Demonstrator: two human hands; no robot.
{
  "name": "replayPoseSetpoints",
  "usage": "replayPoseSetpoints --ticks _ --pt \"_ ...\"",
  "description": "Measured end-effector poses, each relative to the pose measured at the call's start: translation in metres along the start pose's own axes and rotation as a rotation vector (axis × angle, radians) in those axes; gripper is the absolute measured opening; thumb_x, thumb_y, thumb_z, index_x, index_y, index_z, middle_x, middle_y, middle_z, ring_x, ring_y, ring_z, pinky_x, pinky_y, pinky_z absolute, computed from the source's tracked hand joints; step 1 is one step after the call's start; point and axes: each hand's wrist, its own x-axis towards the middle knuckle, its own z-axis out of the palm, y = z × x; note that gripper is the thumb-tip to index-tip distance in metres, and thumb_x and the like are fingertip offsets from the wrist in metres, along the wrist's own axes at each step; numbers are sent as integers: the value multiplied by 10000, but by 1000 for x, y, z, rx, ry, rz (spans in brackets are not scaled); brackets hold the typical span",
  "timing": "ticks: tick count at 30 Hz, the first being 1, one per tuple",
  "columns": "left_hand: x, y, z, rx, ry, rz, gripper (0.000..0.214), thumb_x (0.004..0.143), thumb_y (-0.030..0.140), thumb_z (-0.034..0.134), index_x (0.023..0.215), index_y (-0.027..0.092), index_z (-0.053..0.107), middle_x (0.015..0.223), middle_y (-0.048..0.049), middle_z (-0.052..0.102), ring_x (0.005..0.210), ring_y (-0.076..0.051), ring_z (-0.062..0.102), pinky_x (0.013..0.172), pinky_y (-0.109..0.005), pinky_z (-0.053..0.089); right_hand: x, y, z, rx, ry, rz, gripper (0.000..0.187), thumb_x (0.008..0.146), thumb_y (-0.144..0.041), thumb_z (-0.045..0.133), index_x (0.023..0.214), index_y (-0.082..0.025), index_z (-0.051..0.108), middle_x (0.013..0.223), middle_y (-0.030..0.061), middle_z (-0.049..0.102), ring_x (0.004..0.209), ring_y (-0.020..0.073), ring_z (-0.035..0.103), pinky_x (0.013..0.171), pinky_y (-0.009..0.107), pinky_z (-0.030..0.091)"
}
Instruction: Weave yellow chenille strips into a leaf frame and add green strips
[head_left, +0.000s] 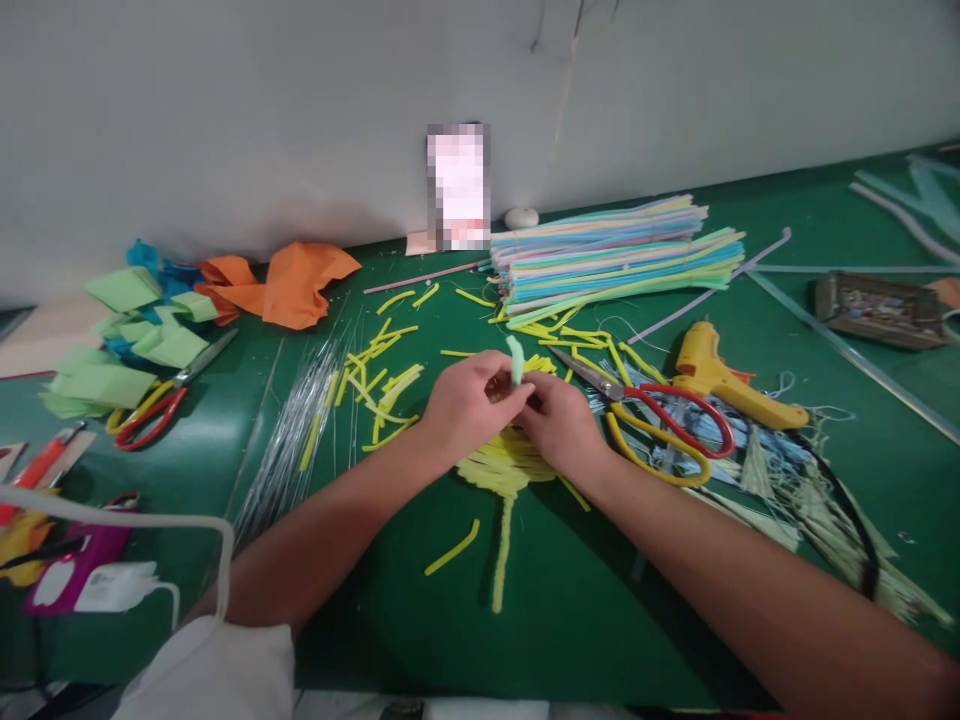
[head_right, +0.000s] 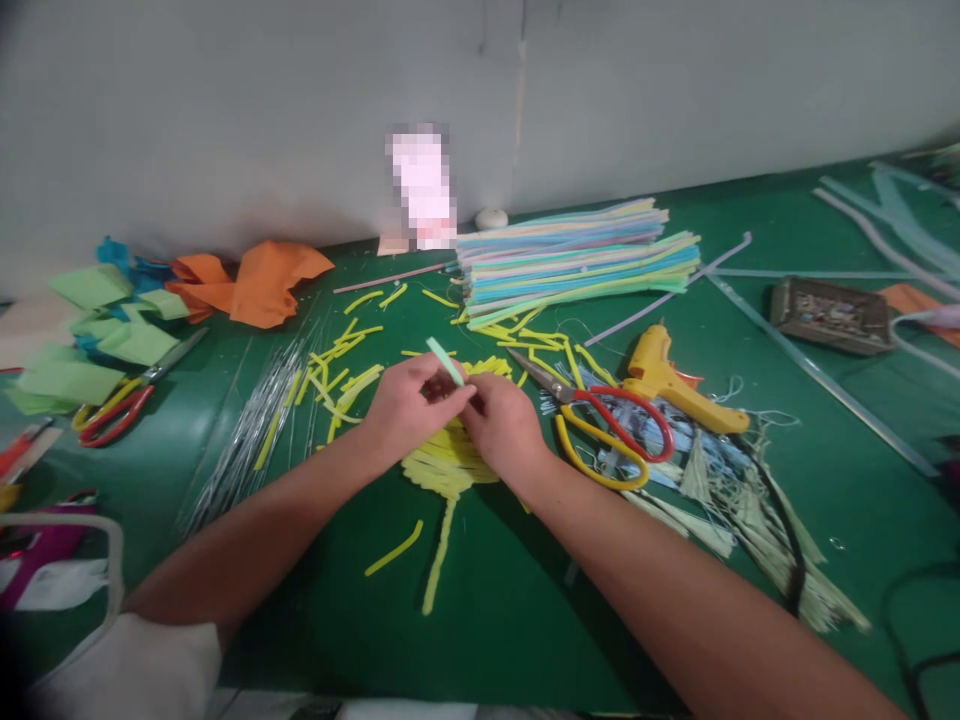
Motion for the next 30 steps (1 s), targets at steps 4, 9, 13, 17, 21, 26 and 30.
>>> replayPoseSetpoints --ticks 4,9,13,17,21,26,30 --pt "1 -3 1 23 29 54 98 825 210 557 831 175 649 771 -35 686 698 -147 620 666 -265 479 0 -4 -2 21 -14 41 195 791 -299 525 806 -173 672 753 40 643 715 192 555 642 304 369" --pt "2 -2 -1 -21 5 14 127 781 138 537 822 173 652 836 -38 697 743 -149 619 705 -271 480 0 -7 -5 213 -38 143 276 771 -261 531 960 -171 711 740 16 654 694 173 577 656 292 408" --pt "5 1 -5 -188 -48 -164 130 740 130 525 763 173 646 749 -4 657 621 -116 559 609 -248 441 1 -4 -6 236 -19 151 285 832 -291 482 924 -172 724 794 35 690 758 189 602 695 302 423" --pt "9 0 -8 -359 -100 -321 97 738 179 546 703 179 636 628 14 598 590 -120 544 561 -242 411 2 -3 -6 250 -59 105 293 858 -333 513 956 -177 740 849 43 732 791 201 629 718 308 432" --pt "11 -2 -7 -360 -77 -330 78 733 220 607 761 167 658 670 0 635 615 -128 579 594 -251 438 2 -4 -7 258 -57 78 287 866 -321 526 983 -192 753 941 49 760 881 217 655 802 321 451" --pt "8 -3 -5 -334 -71 -285 111 719 174 606 815 172 662 677 10 645 615 -125 584 592 -242 445 3 -6 -9 279 -68 143 363 867 -380 516 1037 -167 757 883 53 743 826 216 642 725 310 450" --pt "7 -2 -4 -398 -49 -320 127 726 202 645 845 165 668 738 -13 676 666 -138 630 646 -254 500 4 -5 -10 286 -67 137 374 856 -404 523 1016 -165 763 751 25 679 725 187 582 672 297 414"
